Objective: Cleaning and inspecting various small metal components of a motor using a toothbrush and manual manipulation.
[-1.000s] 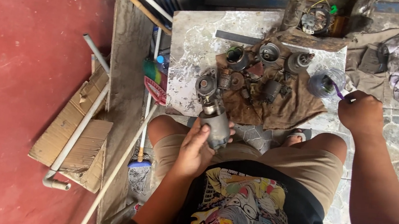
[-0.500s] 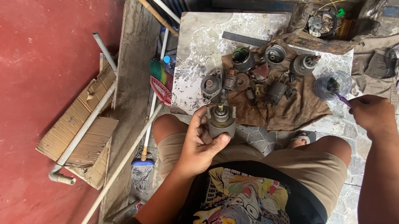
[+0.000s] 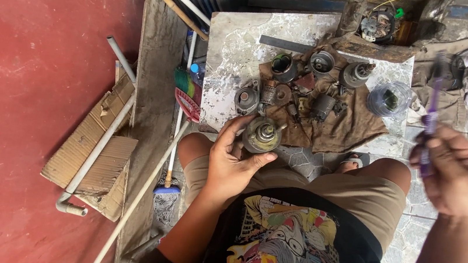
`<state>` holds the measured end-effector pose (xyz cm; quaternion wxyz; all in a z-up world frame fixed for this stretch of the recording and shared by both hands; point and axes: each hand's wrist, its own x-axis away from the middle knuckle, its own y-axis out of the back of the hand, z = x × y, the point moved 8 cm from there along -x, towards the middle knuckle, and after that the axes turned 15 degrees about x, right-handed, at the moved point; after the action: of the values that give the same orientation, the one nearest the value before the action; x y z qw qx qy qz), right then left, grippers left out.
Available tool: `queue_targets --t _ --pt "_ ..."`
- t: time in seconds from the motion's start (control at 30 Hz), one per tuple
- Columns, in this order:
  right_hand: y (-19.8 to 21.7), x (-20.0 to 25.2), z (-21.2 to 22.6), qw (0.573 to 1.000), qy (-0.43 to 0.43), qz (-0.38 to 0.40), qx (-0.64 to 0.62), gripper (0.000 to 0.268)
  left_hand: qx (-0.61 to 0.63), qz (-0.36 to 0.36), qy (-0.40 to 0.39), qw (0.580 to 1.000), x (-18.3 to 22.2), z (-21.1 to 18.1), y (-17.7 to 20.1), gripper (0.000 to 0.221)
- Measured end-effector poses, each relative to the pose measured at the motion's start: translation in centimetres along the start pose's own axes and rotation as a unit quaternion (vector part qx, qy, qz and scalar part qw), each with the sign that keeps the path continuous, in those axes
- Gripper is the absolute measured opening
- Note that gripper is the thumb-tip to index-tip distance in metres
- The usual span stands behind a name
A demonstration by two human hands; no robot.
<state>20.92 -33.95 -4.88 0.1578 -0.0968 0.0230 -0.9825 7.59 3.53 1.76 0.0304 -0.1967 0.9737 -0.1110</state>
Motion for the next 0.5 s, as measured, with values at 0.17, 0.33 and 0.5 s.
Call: queue_targets --t 0.17,0.33,0.5 --pt "-7.6 2.4 4.4 0.965 -0.007 0.023 0.26 0.027 0.088 -0.02 -0.003 0.996 -0.1 1.8 0.2 0.069" --pt "-12.7 4.0 9.3 0.89 0.172 0.045 0.419 0.025 0.1 -0.062 -0.012 0.993 0.1 1.4 0.5 0.068" --pt "-15.1 5.2 12.1 0.849 0.262 0.004 0.458 0.019 0.054 -0.054 -0.031 0.997 0.1 0.5 0.0 0.065"
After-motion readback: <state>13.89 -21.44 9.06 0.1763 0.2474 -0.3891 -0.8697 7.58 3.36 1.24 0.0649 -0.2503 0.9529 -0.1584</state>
